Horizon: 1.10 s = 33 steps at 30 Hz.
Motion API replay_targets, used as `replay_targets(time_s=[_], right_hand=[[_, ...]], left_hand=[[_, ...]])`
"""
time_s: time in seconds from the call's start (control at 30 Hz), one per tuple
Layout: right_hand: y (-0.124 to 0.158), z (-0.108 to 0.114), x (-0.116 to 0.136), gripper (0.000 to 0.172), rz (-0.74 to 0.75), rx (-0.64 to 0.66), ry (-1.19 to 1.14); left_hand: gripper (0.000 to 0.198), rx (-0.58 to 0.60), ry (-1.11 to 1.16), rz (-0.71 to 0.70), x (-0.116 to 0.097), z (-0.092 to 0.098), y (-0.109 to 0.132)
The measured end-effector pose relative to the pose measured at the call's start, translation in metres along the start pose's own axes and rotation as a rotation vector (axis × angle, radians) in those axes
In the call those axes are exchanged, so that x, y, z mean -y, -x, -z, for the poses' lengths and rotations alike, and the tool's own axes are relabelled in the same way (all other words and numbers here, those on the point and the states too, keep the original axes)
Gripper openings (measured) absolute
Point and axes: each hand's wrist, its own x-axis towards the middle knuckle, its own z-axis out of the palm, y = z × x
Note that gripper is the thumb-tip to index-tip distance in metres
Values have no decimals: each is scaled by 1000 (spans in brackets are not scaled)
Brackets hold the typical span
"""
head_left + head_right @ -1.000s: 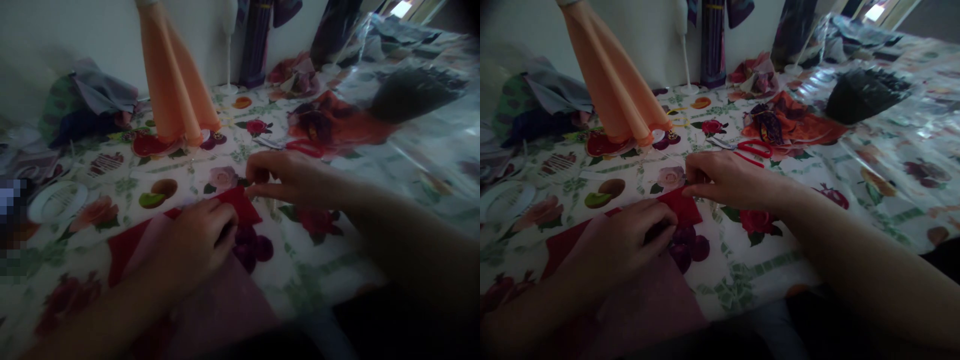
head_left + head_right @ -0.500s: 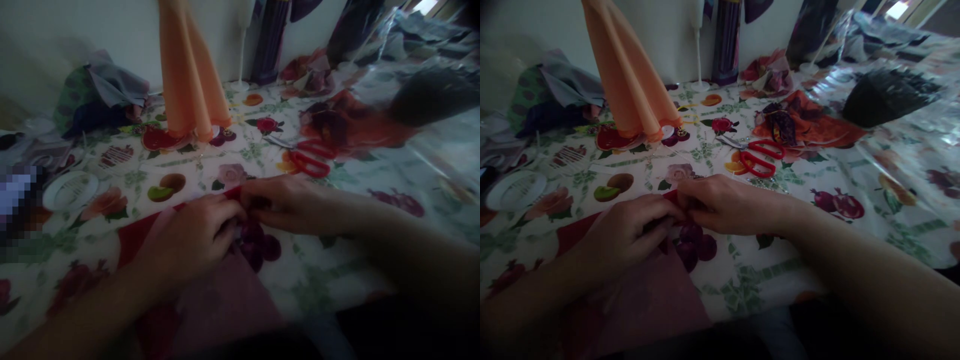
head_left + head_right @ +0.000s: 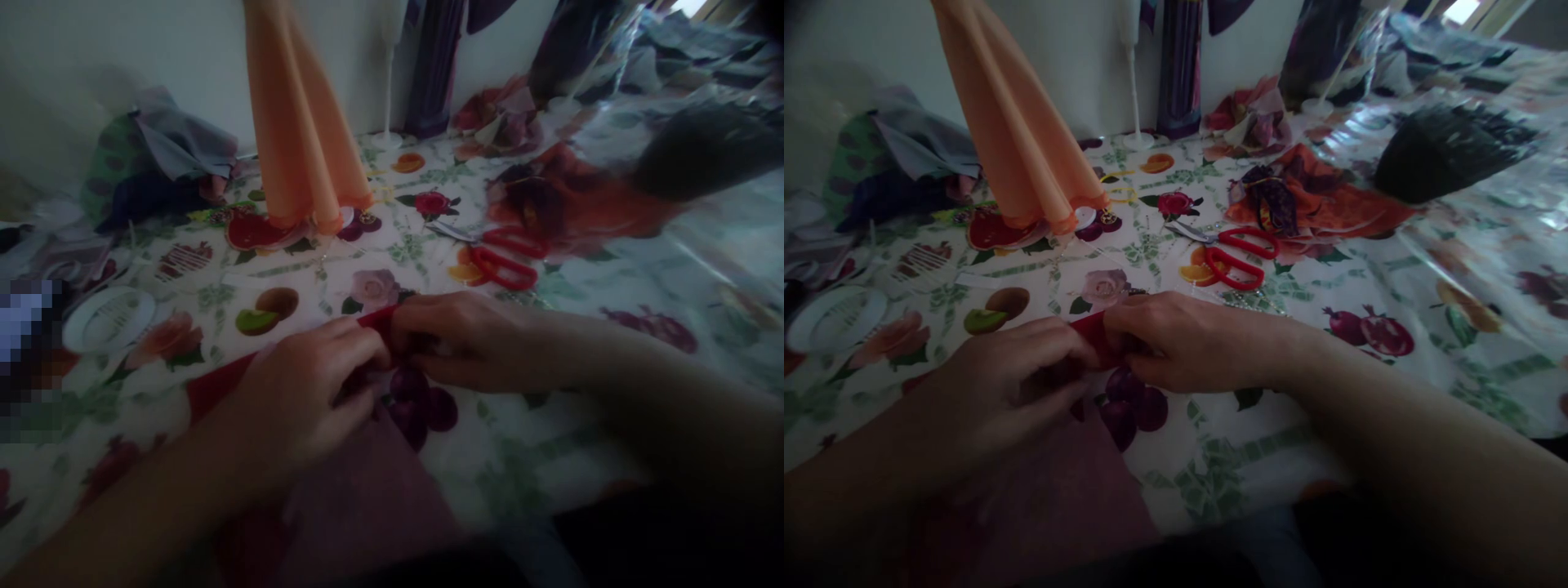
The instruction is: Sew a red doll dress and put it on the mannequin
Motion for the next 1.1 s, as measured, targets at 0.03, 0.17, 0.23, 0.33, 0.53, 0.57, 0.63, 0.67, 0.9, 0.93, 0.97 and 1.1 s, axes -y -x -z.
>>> replay_targets(time_s=[0.03,0.17,0.23,0.33,0.53,0.57,0.63,0.67,0.9,0.93,0.97,1.1], right_hand=[[0,0,0,9,5,6,0],[2,2,-1,9,0,9,42],[3,2,-2,10,6,4,57],[3,3,-3,11,2,7,69],[6,6,-5,10,-56,13,133],[8,8,-6,10,-75,13,168],[13,11,-8,7,-90,-9,250],[15,13,-8,6,-80,-27,286],[16,11,5,11,24,-78,191],[14,9,7,11,35,-63,152],[12,7,9,11,39,-42,116],[4,0,6,12,22,9,50]], left_hand=[[9,3,30,20,0,0,0],[9,-43,181,81,-1,1,-2],[11,-127,171,91,-1,2,-2],[10,-291,163,120,-1,7,-1],[5,-138,-3,3,1,7,1],[5,-50,-62,-34,2,6,1],[6,74,-163,-62,2,3,1],[7,104,-200,-55,1,3,1],[8,162,-247,-31,-1,2,11],[8,153,-253,-36,0,2,11],[10,137,-257,-44,2,1,11],[20,76,-231,-68,8,-8,5]])
